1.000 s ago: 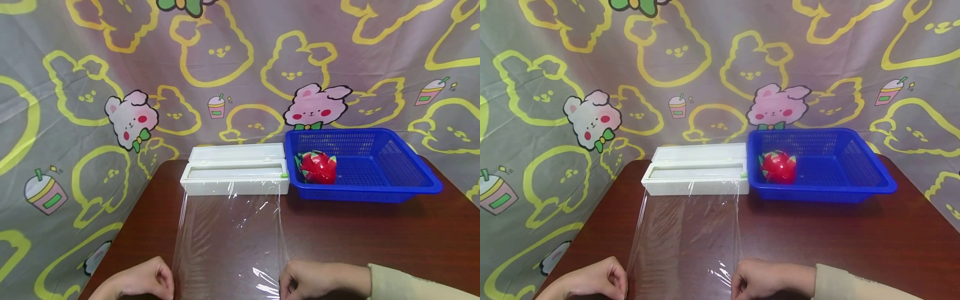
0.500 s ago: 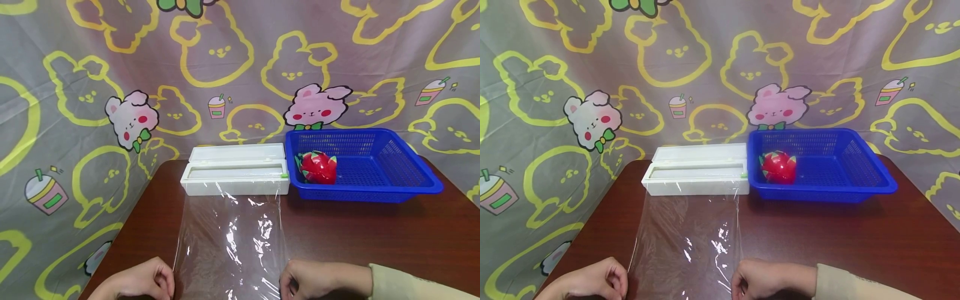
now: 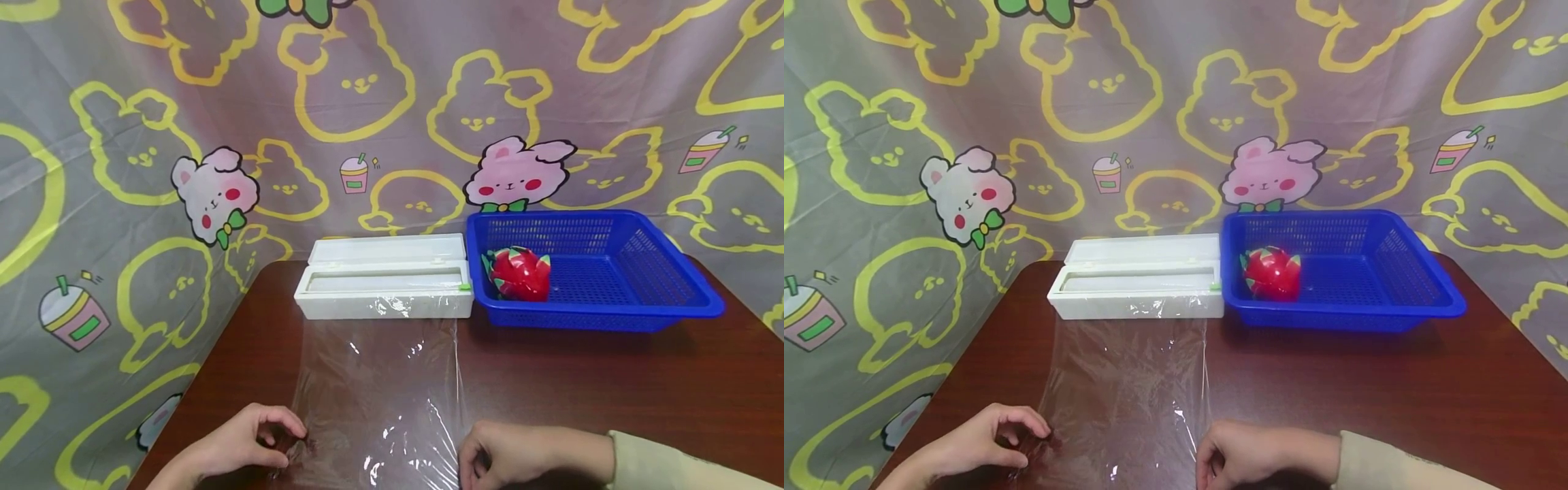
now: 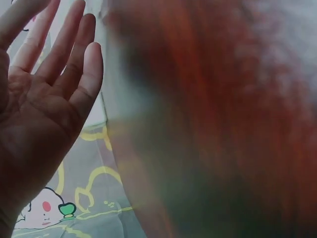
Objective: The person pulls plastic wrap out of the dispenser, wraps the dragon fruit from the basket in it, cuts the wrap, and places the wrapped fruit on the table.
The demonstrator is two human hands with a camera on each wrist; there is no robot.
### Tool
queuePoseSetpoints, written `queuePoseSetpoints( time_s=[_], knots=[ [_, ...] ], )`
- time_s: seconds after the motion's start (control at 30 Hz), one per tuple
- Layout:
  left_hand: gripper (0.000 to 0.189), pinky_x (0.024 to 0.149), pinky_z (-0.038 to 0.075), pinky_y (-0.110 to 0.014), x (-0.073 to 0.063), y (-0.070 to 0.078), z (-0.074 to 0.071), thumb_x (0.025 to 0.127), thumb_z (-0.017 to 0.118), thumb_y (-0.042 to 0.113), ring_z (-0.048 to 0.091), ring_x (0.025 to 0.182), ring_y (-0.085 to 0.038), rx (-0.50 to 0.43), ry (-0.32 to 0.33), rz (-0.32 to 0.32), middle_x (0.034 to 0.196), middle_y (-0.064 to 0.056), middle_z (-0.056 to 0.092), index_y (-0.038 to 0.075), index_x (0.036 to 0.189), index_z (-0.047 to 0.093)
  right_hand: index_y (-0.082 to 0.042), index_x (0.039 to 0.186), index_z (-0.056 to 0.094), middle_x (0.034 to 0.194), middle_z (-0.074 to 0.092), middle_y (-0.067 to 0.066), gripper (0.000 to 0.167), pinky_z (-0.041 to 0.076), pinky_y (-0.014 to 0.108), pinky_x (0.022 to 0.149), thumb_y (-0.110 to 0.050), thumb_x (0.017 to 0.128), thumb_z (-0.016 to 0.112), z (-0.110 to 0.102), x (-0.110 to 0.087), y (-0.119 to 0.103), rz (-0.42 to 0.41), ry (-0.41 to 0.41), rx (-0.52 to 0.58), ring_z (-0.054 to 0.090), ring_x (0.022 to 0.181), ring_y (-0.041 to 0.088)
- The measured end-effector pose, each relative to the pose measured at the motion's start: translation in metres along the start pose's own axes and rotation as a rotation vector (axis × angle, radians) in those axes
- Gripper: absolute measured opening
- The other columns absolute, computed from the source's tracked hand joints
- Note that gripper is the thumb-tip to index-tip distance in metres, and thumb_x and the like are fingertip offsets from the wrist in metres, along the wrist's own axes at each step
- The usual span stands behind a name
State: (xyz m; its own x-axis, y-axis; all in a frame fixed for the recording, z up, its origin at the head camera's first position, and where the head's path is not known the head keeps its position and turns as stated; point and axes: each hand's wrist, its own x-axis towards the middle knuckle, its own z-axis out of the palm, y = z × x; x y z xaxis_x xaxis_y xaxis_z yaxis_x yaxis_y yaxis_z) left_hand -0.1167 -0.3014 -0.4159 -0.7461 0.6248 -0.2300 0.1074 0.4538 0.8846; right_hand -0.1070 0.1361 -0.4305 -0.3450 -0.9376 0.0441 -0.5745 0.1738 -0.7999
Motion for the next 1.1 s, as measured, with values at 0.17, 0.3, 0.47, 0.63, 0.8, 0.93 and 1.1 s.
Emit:
queuePoseSetpoints(
  time_s=[0.17, 0.3, 0.47, 0.63, 0.8, 0.93, 1.1],
  knots=[
    [0.028, 0.070, 0.048, -0.030, 0.002, -0.002, 0.001, 0.081, 0.079, 0.015, 0.058, 0.097, -0.013, 0.040, -0.003, 0.038, 0.111, -0.002, 0.067, 0.010, 0.108, 0.071, -0.006, 0.082, 0.072, 0.071, 0.062, -0.004, 0.010, 0.048, 0.014, 0.056, 0.004, 0.079, 0.073, -0.001, 0.000, 0.002, -0.013, -0.001, -0.004, 0.046, 0.067, -0.015],
    [0.027, 0.068, 0.049, -0.030, 0.003, -0.003, 0.001, 0.081, 0.079, 0.014, 0.057, 0.098, -0.009, 0.082, -0.002, 0.097, 0.112, 0.000, 0.067, 0.011, 0.106, 0.071, -0.006, 0.083, 0.073, 0.072, 0.064, -0.003, 0.008, 0.048, 0.014, 0.055, 0.001, 0.080, 0.074, -0.002, 0.001, 0.003, -0.018, 0.004, 0.002, 0.047, 0.067, -0.015],
    [0.024, 0.064, 0.048, -0.028, 0.004, -0.009, 0.001, 0.080, 0.079, 0.013, 0.057, 0.094, -0.009, 0.122, -0.001, 0.148, 0.109, 0.003, 0.067, 0.013, 0.103, 0.071, -0.007, 0.083, 0.073, 0.073, 0.066, -0.003, 0.006, 0.047, 0.014, 0.052, -0.002, 0.081, 0.074, -0.005, 0.000, 0.002, -0.023, 0.008, 0.011, 0.046, 0.065, -0.016],
    [0.025, 0.059, 0.045, -0.025, 0.007, -0.015, 0.005, 0.079, 0.079, 0.014, 0.057, 0.088, -0.011, 0.150, -0.009, 0.211, 0.105, 0.004, 0.065, 0.015, 0.103, 0.071, -0.009, 0.082, 0.073, 0.072, 0.065, -0.005, 0.003, 0.048, 0.015, 0.052, -0.008, 0.081, 0.076, -0.010, 0.001, 0.000, -0.027, 0.027, 0.008, 0.046, 0.065, -0.016],
    [0.025, 0.057, 0.044, -0.025, 0.008, -0.017, 0.006, 0.079, 0.080, 0.018, 0.055, 0.086, -0.010, 0.152, -0.005, 0.207, 0.102, 0.006, 0.065, 0.016, 0.103, 0.071, -0.009, 0.082, 0.073, 0.070, 0.064, -0.007, 0.004, 0.048, 0.016, 0.051, -0.009, 0.082, 0.077, -0.016, 0.000, -0.003, -0.019, 0.045, 0.016, 0.047, 0.064, -0.015],
    [0.027, 0.058, 0.045, -0.025, 0.008, -0.018, 0.006, 0.079, 0.080, 0.019, 0.055, 0.086, -0.009, 0.157, -0.007, 0.202, 0.102, 0.006, 0.065, 0.016, 0.104, 0.072, -0.008, 0.083, 0.073, 0.071, 0.064, -0.009, 0.003, 0.049, 0.018, 0.051, -0.009, 0.082, 0.076, -0.020, 0.000, -0.005, -0.004, 0.048, 0.035, 0.049, 0.063, -0.013],
    [0.029, 0.058, 0.046, -0.024, 0.009, -0.018, 0.006, 0.079, 0.079, 0.017, 0.055, 0.087, -0.009, 0.152, -0.019, 0.211, 0.102, 0.004, 0.065, 0.015, 0.107, 0.073, -0.009, 0.084, 0.074, 0.073, 0.065, -0.012, 0.004, 0.049, 0.018, 0.052, -0.006, 0.083, 0.076, -0.030, 0.000, -0.007, -0.012, 0.077, 0.026, 0.051, 0.064, -0.012]
  ],
)
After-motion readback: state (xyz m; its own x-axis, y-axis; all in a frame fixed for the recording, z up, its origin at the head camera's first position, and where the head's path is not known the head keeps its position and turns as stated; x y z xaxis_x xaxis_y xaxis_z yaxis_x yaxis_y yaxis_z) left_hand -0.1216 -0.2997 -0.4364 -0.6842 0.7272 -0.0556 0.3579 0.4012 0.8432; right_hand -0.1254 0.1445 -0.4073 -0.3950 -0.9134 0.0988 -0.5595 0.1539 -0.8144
